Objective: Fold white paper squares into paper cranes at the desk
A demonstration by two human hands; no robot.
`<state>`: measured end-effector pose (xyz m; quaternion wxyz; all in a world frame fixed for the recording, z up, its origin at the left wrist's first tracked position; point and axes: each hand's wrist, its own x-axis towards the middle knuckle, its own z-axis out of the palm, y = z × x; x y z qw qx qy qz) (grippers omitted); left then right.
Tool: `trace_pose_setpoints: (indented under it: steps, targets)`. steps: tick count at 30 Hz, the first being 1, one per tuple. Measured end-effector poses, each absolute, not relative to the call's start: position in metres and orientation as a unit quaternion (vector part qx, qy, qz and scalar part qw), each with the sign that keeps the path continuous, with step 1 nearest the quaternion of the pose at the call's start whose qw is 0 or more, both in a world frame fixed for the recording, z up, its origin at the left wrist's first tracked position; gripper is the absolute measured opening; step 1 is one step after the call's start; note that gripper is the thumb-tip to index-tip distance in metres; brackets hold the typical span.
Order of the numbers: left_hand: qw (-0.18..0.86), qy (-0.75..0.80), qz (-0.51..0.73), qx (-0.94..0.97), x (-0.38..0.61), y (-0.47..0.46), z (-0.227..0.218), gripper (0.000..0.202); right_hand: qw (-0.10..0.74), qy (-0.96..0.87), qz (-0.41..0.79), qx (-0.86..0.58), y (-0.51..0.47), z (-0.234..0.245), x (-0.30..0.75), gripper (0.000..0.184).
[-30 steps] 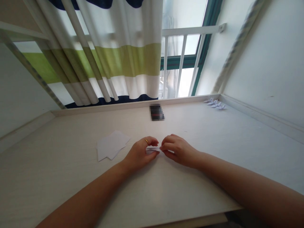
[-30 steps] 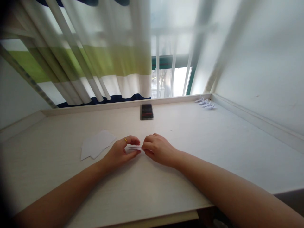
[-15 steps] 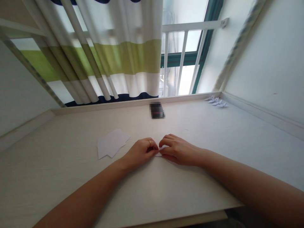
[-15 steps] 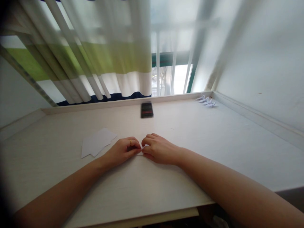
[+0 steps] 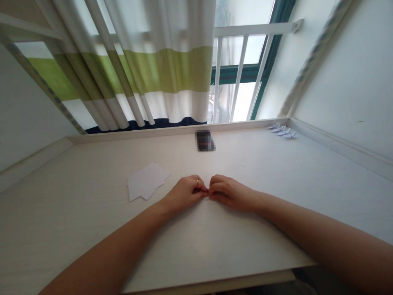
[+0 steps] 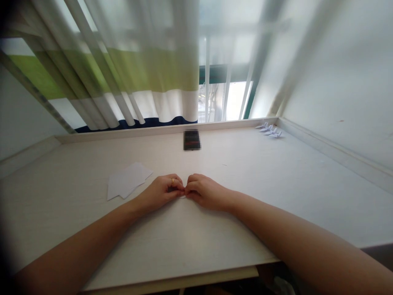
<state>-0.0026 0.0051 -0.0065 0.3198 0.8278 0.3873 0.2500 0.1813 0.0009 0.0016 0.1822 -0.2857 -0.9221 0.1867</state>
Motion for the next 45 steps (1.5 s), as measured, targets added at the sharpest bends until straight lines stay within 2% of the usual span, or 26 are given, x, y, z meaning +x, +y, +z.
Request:
trace_pose_setpoints:
  steps: [8,32,45]
  targets:
    - [0.328,0.378,0.223,0.837,-0.005,0.008,-0.004,0.013,0.160,-0.899,0.181,-0.365,0.000,-0.002,0.175,0.011]
    - [0.334,0.359,0.208,0.846,-0.007,0.010,-0.003,0.015,0.104,-0.856,0.148,-0.485,-0.005,0.003,0.161,0.010]
    - [0.350,0.397,0.199,0.825,-0.005,0.009,0.001,0.016,0.091,-0.860,0.127,-0.485,-0.004,0.001,0.161,0.010]
